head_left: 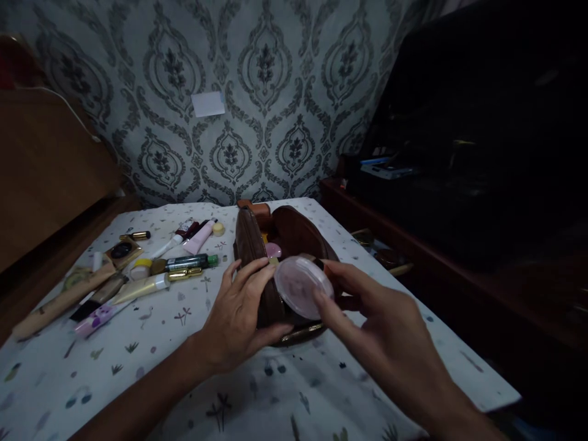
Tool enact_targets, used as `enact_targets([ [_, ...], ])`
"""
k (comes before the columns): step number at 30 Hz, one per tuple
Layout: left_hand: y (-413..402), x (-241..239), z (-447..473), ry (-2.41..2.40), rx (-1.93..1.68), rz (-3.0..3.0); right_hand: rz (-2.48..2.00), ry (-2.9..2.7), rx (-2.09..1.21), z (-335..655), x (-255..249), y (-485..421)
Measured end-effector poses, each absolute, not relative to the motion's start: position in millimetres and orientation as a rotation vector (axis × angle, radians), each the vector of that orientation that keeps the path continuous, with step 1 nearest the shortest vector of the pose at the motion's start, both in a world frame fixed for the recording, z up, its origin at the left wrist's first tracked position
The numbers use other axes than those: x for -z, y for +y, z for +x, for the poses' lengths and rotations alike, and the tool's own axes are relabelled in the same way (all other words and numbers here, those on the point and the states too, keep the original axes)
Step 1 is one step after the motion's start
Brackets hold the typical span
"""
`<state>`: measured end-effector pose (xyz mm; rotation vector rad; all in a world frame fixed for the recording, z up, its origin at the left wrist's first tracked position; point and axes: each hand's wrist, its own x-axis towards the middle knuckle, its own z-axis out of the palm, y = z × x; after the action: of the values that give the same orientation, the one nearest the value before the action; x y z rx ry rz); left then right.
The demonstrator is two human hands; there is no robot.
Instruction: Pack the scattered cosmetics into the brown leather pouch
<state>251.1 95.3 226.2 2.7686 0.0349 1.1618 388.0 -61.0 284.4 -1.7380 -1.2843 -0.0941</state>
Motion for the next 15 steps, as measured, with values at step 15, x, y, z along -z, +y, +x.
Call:
enact_targets([
  [15,96.0,-224.6,250.9,-0.026,-1.148,2.862,-2.335,-1.466,0.207,434.2,-322.3,18.7],
])
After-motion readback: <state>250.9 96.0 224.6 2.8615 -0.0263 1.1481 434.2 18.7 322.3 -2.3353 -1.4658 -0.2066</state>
